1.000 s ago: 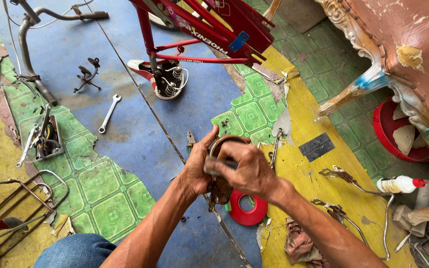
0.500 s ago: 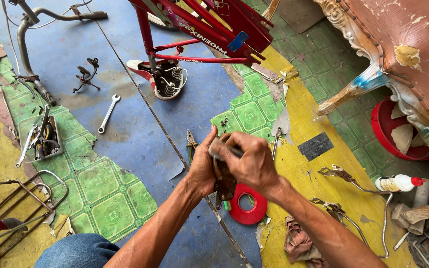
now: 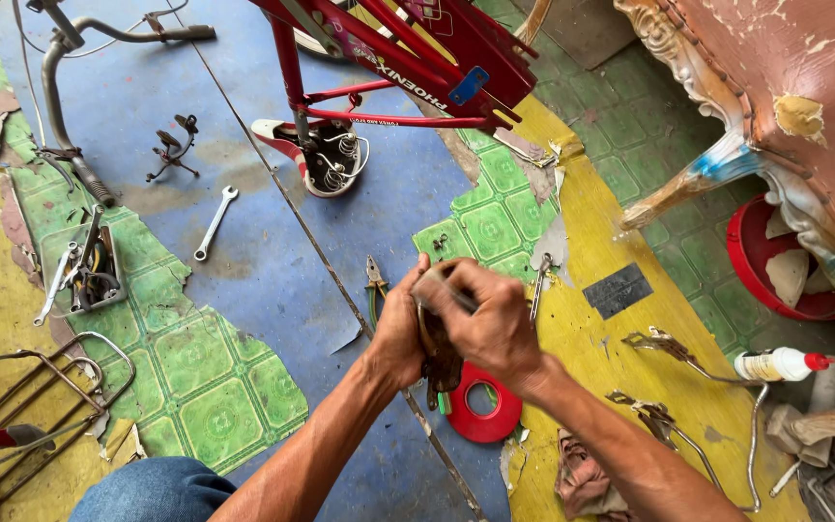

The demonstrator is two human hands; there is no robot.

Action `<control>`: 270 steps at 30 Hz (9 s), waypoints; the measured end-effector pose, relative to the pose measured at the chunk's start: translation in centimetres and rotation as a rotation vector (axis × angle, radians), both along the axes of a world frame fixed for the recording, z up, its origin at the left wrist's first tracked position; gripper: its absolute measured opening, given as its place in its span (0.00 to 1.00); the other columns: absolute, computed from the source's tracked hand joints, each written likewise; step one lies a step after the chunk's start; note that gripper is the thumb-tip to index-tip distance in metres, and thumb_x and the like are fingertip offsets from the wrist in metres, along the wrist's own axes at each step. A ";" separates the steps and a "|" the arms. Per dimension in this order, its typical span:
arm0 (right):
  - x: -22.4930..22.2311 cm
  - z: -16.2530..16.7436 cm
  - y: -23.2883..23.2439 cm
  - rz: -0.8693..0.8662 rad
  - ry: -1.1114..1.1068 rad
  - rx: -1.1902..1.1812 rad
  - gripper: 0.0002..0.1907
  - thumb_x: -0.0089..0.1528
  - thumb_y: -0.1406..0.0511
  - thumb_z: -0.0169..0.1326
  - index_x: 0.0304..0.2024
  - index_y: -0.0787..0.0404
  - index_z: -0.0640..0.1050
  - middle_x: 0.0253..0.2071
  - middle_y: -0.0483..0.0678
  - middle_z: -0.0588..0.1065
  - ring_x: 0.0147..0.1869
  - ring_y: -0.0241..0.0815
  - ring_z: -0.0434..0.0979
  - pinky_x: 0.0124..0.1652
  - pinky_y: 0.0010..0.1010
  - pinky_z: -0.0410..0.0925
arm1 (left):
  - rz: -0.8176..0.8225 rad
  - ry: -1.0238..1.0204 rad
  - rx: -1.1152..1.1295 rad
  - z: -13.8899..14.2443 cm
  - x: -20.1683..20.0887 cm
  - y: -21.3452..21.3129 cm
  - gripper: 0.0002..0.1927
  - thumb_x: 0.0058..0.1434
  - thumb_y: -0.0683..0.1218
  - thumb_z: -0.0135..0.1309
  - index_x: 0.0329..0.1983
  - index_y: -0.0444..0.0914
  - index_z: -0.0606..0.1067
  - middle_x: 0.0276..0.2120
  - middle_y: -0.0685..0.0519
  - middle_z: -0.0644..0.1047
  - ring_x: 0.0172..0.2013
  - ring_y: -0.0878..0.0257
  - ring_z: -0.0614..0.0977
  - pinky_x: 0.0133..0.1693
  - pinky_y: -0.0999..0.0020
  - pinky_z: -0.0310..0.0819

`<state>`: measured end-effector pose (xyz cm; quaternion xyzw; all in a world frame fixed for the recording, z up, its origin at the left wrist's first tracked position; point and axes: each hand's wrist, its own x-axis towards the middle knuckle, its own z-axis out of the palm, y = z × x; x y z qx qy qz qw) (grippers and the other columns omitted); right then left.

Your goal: The person sits on the floor of a bicycle repair area and scrubs a rusty bicycle brake hub with an abrasive pad, rotating the part to scrub its inner and outer surfaces. They continue rubbing the hub's surfaces to remove rust and grime.

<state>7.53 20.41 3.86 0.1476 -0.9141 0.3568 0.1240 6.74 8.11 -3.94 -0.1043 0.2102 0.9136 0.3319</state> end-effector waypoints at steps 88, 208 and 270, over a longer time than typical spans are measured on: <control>0.5 -1.2 0.3 0.060 -0.030 -0.299 0.12 0.68 0.60 0.56 0.39 0.64 0.81 0.31 0.52 0.81 0.33 0.41 0.81 0.32 0.32 0.73 | 0.022 0.090 -0.183 0.4 0.8 0.6 0.31 0.69 0.68 0.37 0.43 0.38 0.77 0.29 0.49 0.79 0.26 0.57 0.80 0.29 0.62 0.77; -0.2 -0.2 2.6 -0.108 -0.159 -0.057 0.23 0.62 0.54 0.62 0.23 0.64 0.73 0.16 0.47 0.66 0.22 0.34 0.61 0.22 0.36 0.59 | 0.341 0.789 -0.885 1.2 1.8 -0.3 0.30 0.75 0.58 0.31 0.59 0.33 0.75 0.48 0.47 0.82 0.45 0.61 0.80 0.46 0.69 0.72; 0.6 -0.8 0.7 0.132 -0.036 -0.165 0.17 0.65 0.57 0.59 0.29 0.63 0.76 0.20 0.50 0.72 0.23 0.34 0.68 0.23 0.33 0.65 | 0.108 0.075 -0.134 -0.7 0.5 0.8 0.37 0.71 0.70 0.33 0.59 0.37 0.75 0.41 0.48 0.81 0.38 0.59 0.83 0.39 0.64 0.82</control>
